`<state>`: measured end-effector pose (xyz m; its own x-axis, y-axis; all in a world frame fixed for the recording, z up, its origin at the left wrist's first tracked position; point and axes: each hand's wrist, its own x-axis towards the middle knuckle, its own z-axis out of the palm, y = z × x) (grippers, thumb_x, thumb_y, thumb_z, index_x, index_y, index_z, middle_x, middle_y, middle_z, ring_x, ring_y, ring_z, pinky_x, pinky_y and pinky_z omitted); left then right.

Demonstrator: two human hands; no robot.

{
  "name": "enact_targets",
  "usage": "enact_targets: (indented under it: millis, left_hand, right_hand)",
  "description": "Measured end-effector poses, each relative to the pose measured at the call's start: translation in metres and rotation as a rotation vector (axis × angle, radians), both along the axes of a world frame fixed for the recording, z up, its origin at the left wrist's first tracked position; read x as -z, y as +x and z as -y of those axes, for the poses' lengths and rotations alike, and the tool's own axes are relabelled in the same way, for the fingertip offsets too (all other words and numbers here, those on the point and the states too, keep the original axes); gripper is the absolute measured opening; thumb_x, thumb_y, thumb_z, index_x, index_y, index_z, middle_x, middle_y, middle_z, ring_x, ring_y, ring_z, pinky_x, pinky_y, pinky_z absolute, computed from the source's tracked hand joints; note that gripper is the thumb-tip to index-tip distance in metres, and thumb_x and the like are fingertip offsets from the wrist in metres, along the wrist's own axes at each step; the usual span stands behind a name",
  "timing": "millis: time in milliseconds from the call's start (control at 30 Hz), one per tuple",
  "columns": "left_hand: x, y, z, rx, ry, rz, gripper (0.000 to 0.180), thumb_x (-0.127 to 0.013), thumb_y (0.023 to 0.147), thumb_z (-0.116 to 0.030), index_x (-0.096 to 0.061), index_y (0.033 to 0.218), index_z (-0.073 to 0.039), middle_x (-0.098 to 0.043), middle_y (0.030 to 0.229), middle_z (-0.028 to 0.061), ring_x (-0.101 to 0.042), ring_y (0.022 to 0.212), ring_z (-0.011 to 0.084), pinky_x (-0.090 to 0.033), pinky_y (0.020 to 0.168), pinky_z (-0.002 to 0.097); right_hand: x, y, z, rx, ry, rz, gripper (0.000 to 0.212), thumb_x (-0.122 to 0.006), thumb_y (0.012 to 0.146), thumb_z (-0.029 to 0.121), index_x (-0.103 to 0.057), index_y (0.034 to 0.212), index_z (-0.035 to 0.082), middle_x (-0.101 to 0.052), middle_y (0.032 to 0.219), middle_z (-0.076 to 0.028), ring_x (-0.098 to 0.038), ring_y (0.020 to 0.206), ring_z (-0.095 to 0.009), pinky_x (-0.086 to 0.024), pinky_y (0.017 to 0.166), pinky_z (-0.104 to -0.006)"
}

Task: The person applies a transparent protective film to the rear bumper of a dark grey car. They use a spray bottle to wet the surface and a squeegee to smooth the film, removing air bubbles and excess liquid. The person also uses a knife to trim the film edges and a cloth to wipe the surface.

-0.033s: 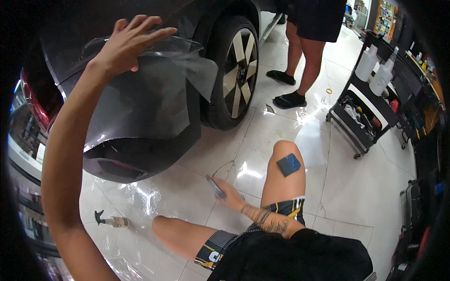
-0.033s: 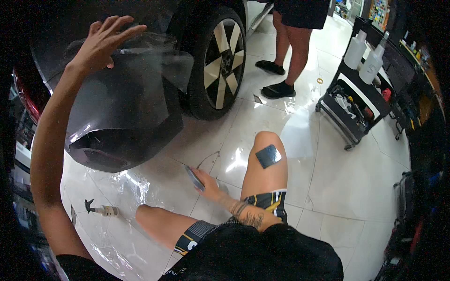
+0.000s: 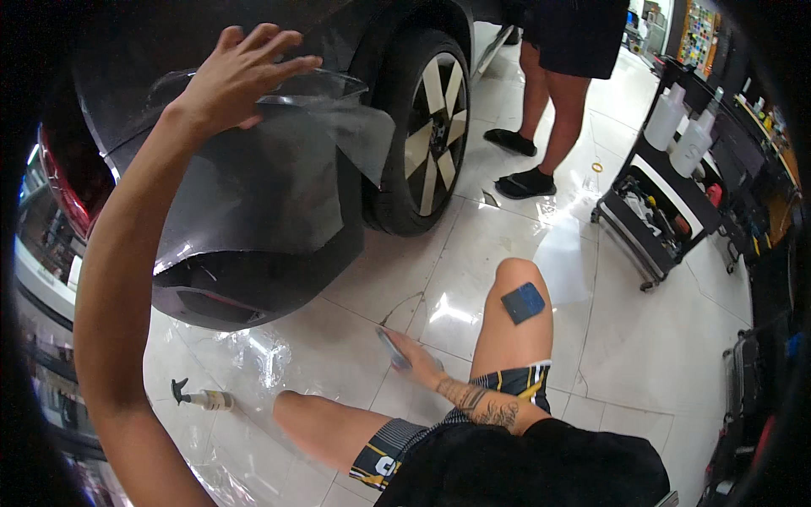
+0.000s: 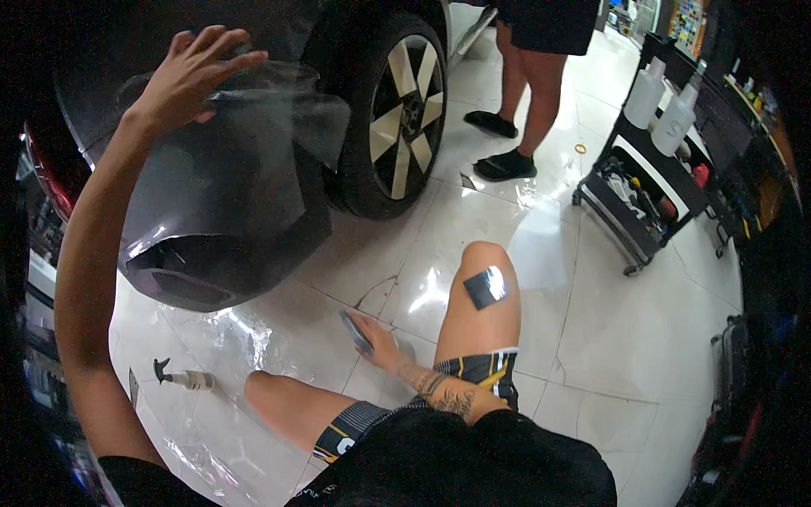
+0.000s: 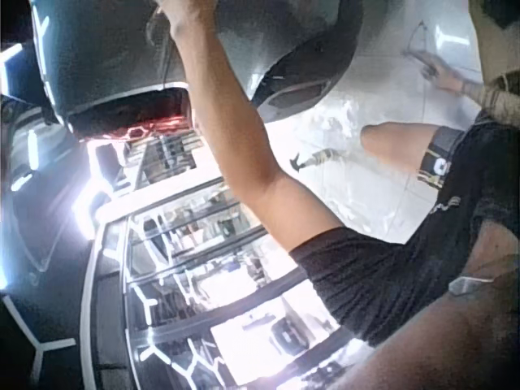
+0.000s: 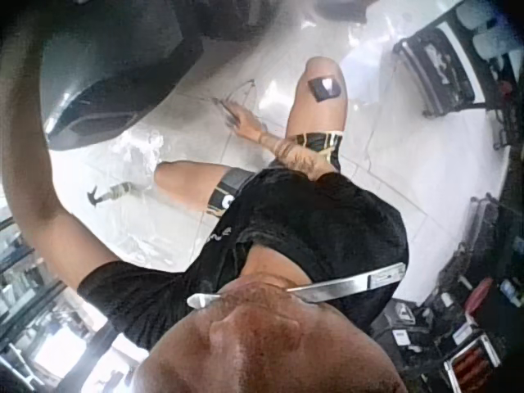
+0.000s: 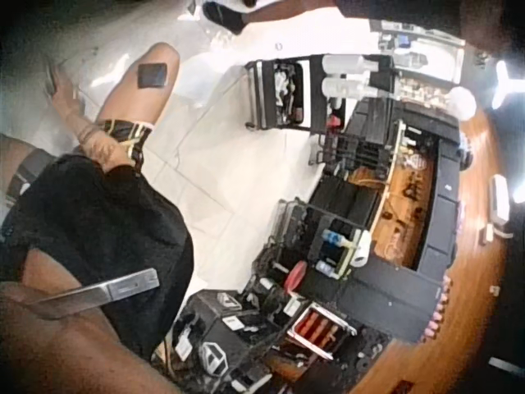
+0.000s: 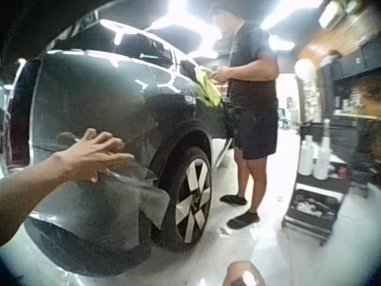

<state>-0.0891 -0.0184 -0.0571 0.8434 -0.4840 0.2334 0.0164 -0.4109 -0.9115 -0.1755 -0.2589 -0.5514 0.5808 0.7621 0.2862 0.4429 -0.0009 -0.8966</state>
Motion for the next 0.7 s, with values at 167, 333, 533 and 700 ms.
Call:
enact_targets:
  millis: [167,333,533,700]
  left_hand:
    - [0.001,0.055,0.029,-0.239,-0.568,-0.039,0.037,-0.062,0.086,-0.007,-0.052,0.120,-0.014,-0.061,0.115,0.0089,-0.059,0.109,0.0248,-0.050,0.088,0.0420]
    - [0.005,0.035,0.045,-0.014,-0.444,-0.019,0.036,-0.070,0.078,-0.021,-0.059,0.108,-0.005,-0.066,0.101,0.0114,-0.064,0.092,0.0300,-0.052,0.077,0.0402]
    - [-0.013,0.086,0.050,-0.256,-0.284,-0.223,0.020,-0.055,0.086,-0.018,-0.057,0.091,0.001,-0.066,0.080,0.0198,-0.067,0.079,0.0353,-0.055,0.065,0.0439]
    - [-0.012,0.107,0.030,-0.181,-0.339,-0.257,0.020,-0.056,0.084,-0.017,-0.061,0.080,0.002,-0.065,0.073,0.0201,-0.066,0.073,0.0378,-0.053,0.059,0.0449]
  right_hand:
    - [0.033,-0.013,0.015,-0.116,-0.424,0.061,0.077,-0.064,0.079,0.017,-0.027,0.146,0.013,-0.042,0.135,-0.022,-0.051,0.114,-0.041,-0.048,0.090,-0.0456]
    - [-0.102,0.045,0.087,0.107,-0.313,0.660,0.051,-0.066,0.078,0.031,-0.057,0.123,0.011,-0.041,0.137,-0.022,-0.045,0.120,-0.040,-0.045,0.087,-0.0513]
    - [-0.101,0.112,0.176,0.475,-0.760,0.595,0.052,-0.073,0.071,0.028,-0.058,0.121,0.022,-0.041,0.136,-0.020,-0.041,0.118,-0.041,-0.043,0.083,-0.0517]
    - [-0.096,0.152,0.164,0.393,-0.752,0.561,0.043,-0.071,0.072,0.020,-0.059,0.113,0.015,-0.053,0.121,-0.018,-0.056,0.093,-0.032,-0.048,0.064,-0.0396]
